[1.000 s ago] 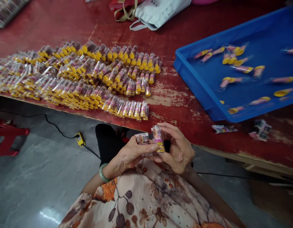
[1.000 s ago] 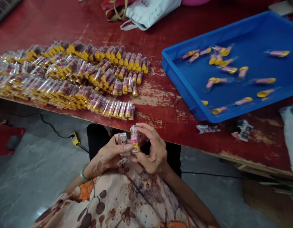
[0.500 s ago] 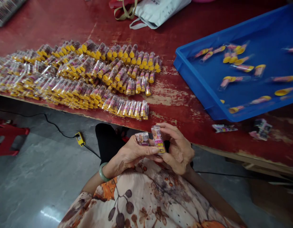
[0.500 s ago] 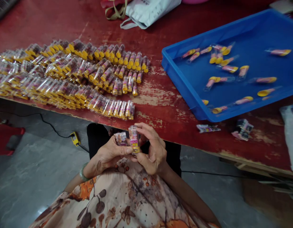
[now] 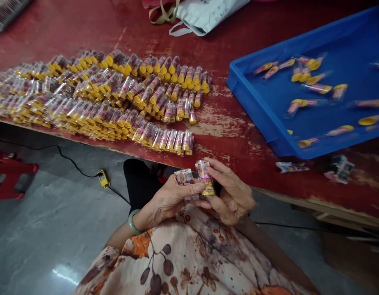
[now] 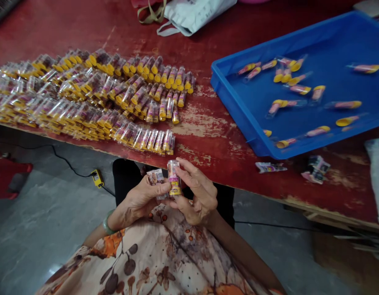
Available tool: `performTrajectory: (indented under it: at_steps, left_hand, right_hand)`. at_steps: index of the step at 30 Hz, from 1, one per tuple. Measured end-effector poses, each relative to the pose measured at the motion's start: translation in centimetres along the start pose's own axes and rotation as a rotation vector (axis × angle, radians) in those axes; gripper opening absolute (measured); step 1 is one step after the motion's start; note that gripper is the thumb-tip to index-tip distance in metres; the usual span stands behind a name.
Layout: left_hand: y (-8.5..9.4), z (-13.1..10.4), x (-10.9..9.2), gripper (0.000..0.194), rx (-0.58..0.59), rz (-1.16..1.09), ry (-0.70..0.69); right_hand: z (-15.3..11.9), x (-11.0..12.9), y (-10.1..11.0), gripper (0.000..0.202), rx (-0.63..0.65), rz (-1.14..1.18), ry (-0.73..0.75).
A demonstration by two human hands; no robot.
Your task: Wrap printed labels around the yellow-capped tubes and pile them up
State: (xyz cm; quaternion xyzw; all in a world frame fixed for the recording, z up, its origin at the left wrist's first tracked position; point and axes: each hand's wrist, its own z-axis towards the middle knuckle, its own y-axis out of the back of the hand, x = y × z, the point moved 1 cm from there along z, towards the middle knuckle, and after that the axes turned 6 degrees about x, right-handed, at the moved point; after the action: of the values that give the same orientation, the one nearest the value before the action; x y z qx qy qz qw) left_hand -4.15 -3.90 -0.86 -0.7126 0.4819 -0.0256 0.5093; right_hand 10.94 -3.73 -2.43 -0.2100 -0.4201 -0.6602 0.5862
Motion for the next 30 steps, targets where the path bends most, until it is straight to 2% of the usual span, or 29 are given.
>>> performTrajectory:
  at_steps: [7,15,20,26,30]
  left_hand:
    - [-0.1,-0.1,0.1,0.035,-0.016,0.008,-0.012]
    - [-0.2,-0.4,-0.1,0.025,0.000,0.039,-0.015]
    - [-0.1,-0.5,-0.1,0.030,-0.010,0.052,-0.001]
    - [-0.6,-0.6,-0.1,0.036,-0.008,0.090,-0.079]
    - [-0.9,-0.5,0.3,0.035,-0.047,0.128,-0.119]
  right_hand:
    - [-0.2,0.1,-0.2,0.048,-0.005,-0.050,0.032]
    - [-0.6,-0.2,-0.1,0.050,0.055,-0.115,0.059]
    - [-1.1,-0.4,0.0,0.053,0.101,-0.181,0.098]
    - [-1.2,0.4,0.0,0.039,-0.068,-0.125,-0.023]
    - [-0.9,1.0,0.2,0.030,-0.116,-0.162,0.045]
